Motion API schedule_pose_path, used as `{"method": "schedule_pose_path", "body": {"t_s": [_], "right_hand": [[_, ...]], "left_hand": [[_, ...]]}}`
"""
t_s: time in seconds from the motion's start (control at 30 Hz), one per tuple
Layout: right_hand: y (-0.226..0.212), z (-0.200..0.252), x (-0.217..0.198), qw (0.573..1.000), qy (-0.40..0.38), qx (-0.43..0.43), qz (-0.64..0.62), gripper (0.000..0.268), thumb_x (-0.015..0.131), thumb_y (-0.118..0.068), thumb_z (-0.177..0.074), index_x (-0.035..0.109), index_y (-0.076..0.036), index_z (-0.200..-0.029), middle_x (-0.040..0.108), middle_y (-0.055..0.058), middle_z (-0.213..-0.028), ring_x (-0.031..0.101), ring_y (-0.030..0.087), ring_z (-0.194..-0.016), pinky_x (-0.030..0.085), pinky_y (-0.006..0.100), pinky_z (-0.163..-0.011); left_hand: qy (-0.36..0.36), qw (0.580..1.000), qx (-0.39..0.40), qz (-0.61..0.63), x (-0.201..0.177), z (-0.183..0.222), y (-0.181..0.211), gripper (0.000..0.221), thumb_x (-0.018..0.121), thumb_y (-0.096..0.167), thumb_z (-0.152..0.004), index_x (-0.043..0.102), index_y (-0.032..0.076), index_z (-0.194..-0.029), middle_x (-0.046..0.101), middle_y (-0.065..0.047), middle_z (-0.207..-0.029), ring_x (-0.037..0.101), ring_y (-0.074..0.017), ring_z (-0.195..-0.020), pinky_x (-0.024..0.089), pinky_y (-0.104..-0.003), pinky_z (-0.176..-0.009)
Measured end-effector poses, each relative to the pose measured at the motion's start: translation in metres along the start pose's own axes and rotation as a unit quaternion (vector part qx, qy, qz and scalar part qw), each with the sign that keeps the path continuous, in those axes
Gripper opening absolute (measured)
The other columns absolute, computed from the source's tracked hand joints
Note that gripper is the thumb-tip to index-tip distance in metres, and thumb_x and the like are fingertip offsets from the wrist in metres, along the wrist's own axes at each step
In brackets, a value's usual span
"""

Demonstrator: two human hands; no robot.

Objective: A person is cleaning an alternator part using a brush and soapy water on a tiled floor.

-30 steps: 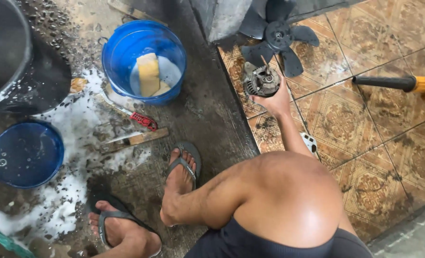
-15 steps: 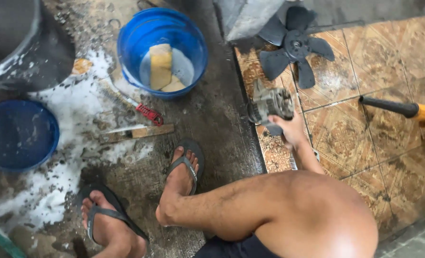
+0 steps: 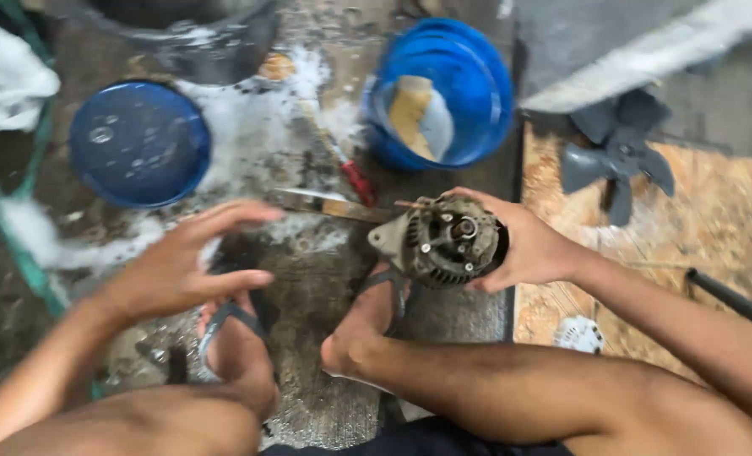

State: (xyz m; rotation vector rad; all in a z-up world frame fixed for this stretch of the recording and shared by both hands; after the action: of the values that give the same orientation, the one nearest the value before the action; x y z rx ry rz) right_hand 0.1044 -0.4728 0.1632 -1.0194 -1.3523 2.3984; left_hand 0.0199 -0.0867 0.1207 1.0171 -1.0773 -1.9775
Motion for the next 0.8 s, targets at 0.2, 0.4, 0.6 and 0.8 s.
{"method": "schedule_pose_path", "body": {"t_s": [0.2, 0.4, 0.6, 0.8], "right_hand": [[-0.025, -0.111, 0.089, 0.998, -0.017, 0.007, -0.062, 0.115, 0.093, -0.012, -0.036, 0.056, -0.003, -0.144, 0.075, 0.022, -0.117, 0.070, 0.034, -0.112, 0.054, 0.052, -0.099], [0.033, -0.195, 0.187, 0.997, -0.017, -0.052, -0.058, 0.119, 0.099, -0.029, -0.037, 0.057, -0.014, -0.147, 0.068, 0.015, -0.133, 0.063, 0.033, -0.126, 0.051, 0.048, -0.107], [0.038, -0.227, 0.219, 0.986, 0.008, -0.159, -0.047, 0.116, 0.096, -0.045, -0.048, 0.050, -0.006, -0.148, 0.059, 0.021, -0.143, 0.056, 0.040, -0.134, 0.047, 0.052, -0.112], [0.040, -0.229, 0.219, 0.977, -0.028, -0.209, 0.013, 0.120, 0.084, -0.064, -0.059, 0.039, -0.008, -0.155, 0.050, 0.025, -0.148, 0.054, 0.047, -0.134, 0.048, 0.058, -0.113]], "left_hand": [[0.076, 0.979, 0.185, -0.020, 0.017, -0.024, -0.070, 0.120, 0.096, 0.058, -0.056, 0.043, 0.007, -0.151, 0.047, -0.015, -0.151, 0.045, -0.0387, -0.139, 0.030, -0.053, -0.116], [0.178, 0.981, 0.075, 0.003, 0.043, -0.026, -0.161, 0.130, 0.094, 0.067, -0.053, 0.039, 0.010, -0.157, 0.044, -0.013, -0.155, 0.031, -0.0406, -0.148, 0.019, -0.064, -0.119], [0.241, 0.965, 0.096, 0.019, 0.036, -0.029, -0.190, 0.120, 0.099, 0.052, -0.050, 0.048, 0.006, -0.149, 0.056, -0.016, -0.145, 0.046, -0.0434, -0.138, 0.027, -0.064, -0.116], [0.256, 0.961, 0.108, 0.001, 0.041, -0.027, -0.183, 0.126, 0.100, 0.042, -0.043, 0.047, 0.006, -0.151, 0.057, -0.016, -0.144, 0.052, -0.0413, -0.134, 0.037, -0.059, -0.111]]}}
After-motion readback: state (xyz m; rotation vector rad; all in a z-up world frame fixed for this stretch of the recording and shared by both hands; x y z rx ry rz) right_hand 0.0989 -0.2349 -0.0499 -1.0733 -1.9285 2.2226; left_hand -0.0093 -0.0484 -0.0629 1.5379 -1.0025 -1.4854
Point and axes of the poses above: each hand's wrist, its own z-axis away from the middle knuckle, its own x-axis out of the palm, y = z × x, the point moved 4 cm from there along -z, towards the middle knuckle
